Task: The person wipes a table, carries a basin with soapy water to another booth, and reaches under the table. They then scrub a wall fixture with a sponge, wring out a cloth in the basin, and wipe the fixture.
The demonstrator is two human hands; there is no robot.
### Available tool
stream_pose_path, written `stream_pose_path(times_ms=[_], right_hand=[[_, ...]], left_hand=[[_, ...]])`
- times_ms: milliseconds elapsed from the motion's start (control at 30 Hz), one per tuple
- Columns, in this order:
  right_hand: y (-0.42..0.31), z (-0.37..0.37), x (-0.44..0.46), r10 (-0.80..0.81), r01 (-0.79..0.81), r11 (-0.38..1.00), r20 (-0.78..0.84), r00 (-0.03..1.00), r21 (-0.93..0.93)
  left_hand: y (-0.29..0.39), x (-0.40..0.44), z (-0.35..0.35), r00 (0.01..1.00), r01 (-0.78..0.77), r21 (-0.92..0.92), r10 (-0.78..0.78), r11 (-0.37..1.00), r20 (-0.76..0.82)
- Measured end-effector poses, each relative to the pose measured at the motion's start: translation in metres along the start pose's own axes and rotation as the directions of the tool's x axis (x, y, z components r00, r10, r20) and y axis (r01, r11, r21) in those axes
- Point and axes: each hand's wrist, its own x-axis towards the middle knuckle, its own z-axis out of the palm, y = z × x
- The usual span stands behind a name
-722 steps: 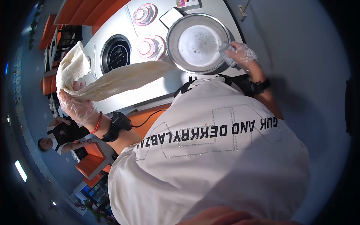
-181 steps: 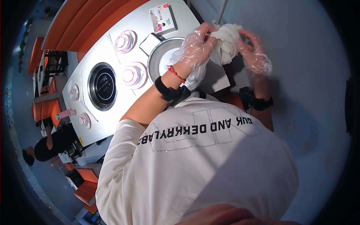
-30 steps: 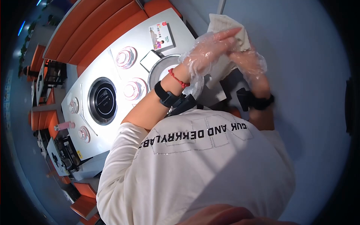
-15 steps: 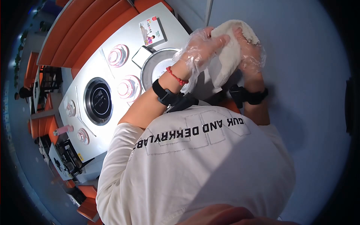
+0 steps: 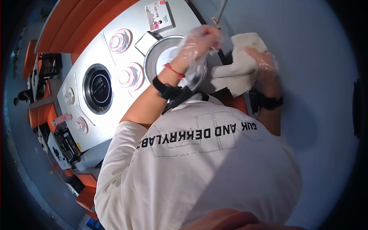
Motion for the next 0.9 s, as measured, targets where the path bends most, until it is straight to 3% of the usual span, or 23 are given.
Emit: stream_pose_path(times_ms=[100, 200, 267, 300, 333, 400, 433, 467, 533, 700, 800, 833, 900], right_hand=[[0.028, -0.006, 0.018, -0.062, 0.048, 0.995, -0.163, 0.985, -0.084], [0.077, -0.018, 0.061, -0.125, 0.058, 0.973, -0.297, 0.947, -0.224], [0.136, -0.027, 0.117, -0.179, 0.027, 0.892, -0.299, 0.937, -0.452], [0.168, -0.032, 0.141, -0.213, 0.019, 0.827, -0.283, 0.935, -0.562], [0.146, -0.009, 0.136, -0.201, -0.102, 0.718, -0.345, 0.917, -0.688], [0.156, 0.004, 0.162, -0.114, -0.174, 0.728, -0.368, 0.923, -0.663], [0.166, 0.006, 0.179, -0.069, -0.211, 0.731, -0.378, 0.923, -0.649], [0.184, 0.007, 0.203, -0.105, -0.18, 0.692, -0.344, 0.933, -0.699], [0.219, 0.007, 0.246, -0.171, -0.116, 0.606, -0.271, 0.947, -0.787], [0.177, 0.047, 0.277, -0.367, -0.012, 0.5, -0.225, 0.903, -0.866], [0.193, 0.058, 0.324, -0.35, -0.09, 0.355, -0.222, 0.91, -0.93], [0.197, 0.058, 0.329, -0.407, -0.027, 0.338, -0.172, 0.897, -0.941], [0.213, 0.056, 0.351, -0.369, -0.05, 0.272, -0.152, 0.917, -0.961]], left_hand=[[-0.024, -0.008, -0.057, 0.983, -0.018, -0.136, -0.007, 0.991, -0.182], [-0.035, -0.028, -0.117, 0.882, 0.002, -0.059, -0.03, 0.998, -0.47], [-0.047, -0.052, -0.148, 0.775, 0.009, -0.098, -0.069, 0.995, -0.628], [-0.062, -0.066, -0.159, 0.748, -0.097, -0.146, -0.025, 0.984, -0.663], [-0.07, -0.078, -0.169, 0.685, 0.014, -0.068, -0.059, 0.998, -0.726], [-0.089, -0.106, -0.177, 0.625, 0.152, -0.013, -0.106, 0.988, -0.773], [-0.113, -0.119, -0.187, 0.581, 0.164, -0.077, -0.16, 0.983, -0.798], [-0.126, -0.13, -0.188, 0.56, 0.151, -0.139, -0.2, 0.979, -0.804], [-0.154, -0.154, -0.189, 0.503, 0.272, -0.194, -0.312, 0.942, -0.806], [-0.209, -0.188, -0.163, 0.423, 0.5, -0.271, -0.505, 0.822, -0.752], [-0.238, -0.201, -0.154, 0.418, 0.622, -0.276, -0.608, 0.733, -0.675], [-0.246, -0.204, -0.152, 0.428, 0.639, -0.278, -0.632, 0.717, -0.646], [-0.245, -0.204, -0.143, 0.46, 0.645, -0.283, -0.656, 0.71, -0.598]])
